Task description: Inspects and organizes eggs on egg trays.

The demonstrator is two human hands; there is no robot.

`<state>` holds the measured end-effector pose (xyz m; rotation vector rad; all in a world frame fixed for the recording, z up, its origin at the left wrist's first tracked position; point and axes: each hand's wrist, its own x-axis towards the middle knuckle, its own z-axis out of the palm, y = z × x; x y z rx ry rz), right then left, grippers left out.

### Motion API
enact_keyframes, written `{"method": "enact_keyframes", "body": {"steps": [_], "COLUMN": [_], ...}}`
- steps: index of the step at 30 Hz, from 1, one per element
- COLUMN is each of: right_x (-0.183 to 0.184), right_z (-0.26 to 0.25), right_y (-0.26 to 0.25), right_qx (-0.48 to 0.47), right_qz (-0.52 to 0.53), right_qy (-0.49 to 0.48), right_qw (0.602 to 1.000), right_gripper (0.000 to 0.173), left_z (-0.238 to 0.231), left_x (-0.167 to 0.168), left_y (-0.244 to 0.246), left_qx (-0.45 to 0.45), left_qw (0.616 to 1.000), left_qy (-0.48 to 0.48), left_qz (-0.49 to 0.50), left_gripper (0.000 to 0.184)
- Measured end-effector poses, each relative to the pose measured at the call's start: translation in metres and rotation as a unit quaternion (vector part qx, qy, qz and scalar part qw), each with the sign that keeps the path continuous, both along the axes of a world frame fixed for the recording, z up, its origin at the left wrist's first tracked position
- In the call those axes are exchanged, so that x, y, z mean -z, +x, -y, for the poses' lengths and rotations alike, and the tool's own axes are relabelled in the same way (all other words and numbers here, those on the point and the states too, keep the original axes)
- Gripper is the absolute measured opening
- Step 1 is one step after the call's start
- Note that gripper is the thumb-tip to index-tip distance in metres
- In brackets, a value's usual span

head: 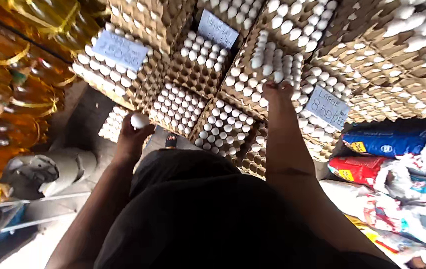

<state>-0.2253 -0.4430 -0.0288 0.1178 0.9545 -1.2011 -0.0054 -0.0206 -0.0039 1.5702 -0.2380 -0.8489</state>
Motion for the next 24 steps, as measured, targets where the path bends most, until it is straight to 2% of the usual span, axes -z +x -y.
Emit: {"method": "enact_keyframes", "body": {"steps": [4,8,13,17,24], "right_x": [-0.030,-0.056,-0.056,-0.055,-0.047], "right_z": [0.024,0.036,0.043,0.038,0.039], "right_y": [0.005,0.012,0.008,0.012,0.011], "right_qx": [0.005,0.040,0.049,0.051,0.061], "right_qz": [0.014,0.053,0.075,0.054,0.044], "right_qy": [-0.047,-0.062,-0.054,-0.040,-0.024], "right_qw": [0.999,0.996,0.994,0.996,0.997], "right_gripper": [0.039,0.034,0.032,0.030,0.032], "left_z": [0.000,-0.006,-0.017,-0.020,-0.015], "left_x": [-0.002,0.000,0.004,0.003,-0.003], "left_y": [-0.001,0.000,0.002,0.004,0.002], "left_qx": [0.007,-0.001,-0.037,-0.059,-0.040], "left_qw": [1.000,1.000,0.999,0.998,0.999], "left_qy": [-0.007,-0.017,-0.017,-0.019,-0.013], "left_qz": [-0.010,-0.016,-0.022,-0.023,-0.026], "left_gripper": [0.067,0.068,0.066,0.066,0.066]}}
